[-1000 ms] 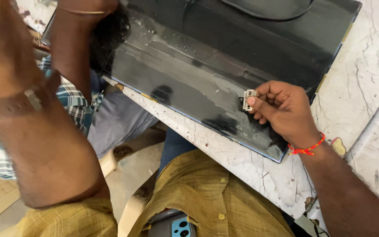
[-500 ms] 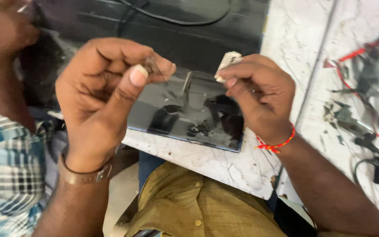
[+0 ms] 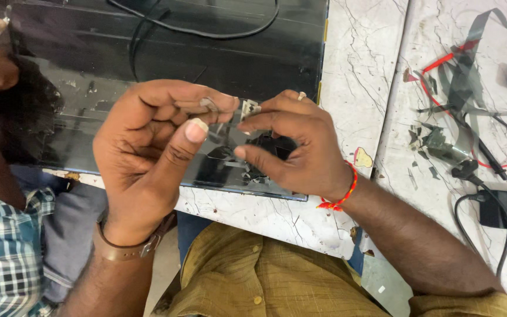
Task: The person uses a small white plastic scraper to remove adhesive residue from the surface of a flat-screen TV. They repeatedly scrape and peel off bits of residue, working across different areas of the screen while holding it steady with the other hand.
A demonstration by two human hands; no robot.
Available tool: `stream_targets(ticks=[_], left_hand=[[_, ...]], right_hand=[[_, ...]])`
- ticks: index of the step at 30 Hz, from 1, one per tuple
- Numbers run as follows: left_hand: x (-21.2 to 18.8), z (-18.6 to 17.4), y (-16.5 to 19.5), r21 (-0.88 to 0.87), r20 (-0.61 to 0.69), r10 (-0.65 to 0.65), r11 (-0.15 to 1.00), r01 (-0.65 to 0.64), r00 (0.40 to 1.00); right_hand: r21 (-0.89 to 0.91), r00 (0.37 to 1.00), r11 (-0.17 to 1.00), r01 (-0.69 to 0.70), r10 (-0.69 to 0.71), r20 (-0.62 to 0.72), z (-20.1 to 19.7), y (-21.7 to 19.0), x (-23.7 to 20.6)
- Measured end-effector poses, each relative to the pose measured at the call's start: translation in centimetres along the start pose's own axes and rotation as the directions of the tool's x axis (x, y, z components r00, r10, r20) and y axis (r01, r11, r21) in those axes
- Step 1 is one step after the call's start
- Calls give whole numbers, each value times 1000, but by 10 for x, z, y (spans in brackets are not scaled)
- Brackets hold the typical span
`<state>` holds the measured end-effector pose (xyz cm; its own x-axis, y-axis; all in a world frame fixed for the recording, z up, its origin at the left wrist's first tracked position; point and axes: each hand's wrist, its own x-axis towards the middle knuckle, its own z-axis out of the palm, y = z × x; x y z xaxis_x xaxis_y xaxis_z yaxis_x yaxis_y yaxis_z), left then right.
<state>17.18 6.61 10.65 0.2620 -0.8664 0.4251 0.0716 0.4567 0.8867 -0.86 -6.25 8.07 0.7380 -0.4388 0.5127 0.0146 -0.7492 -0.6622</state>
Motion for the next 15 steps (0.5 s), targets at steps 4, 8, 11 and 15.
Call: stream_targets(ticks=[4,8,11,15], left_hand=[[0,7,1,-52,30,7,999,-5,1000],[4,14,8,20,14,-11,1000,10,1000],[9,14,13,100,13,52,994,-53,999],[5,10,13,351,18,109,930,-108,994]], right_hand=[[-6,994,995,101,-101,-45,9,-4,0],[0,999,1000,29,-29,-47,9,-6,-2],[-52,997,998,40,-43,-59,-2,-1,-2],[-345,991,933,97,-123,-52,-36,18,-1]])
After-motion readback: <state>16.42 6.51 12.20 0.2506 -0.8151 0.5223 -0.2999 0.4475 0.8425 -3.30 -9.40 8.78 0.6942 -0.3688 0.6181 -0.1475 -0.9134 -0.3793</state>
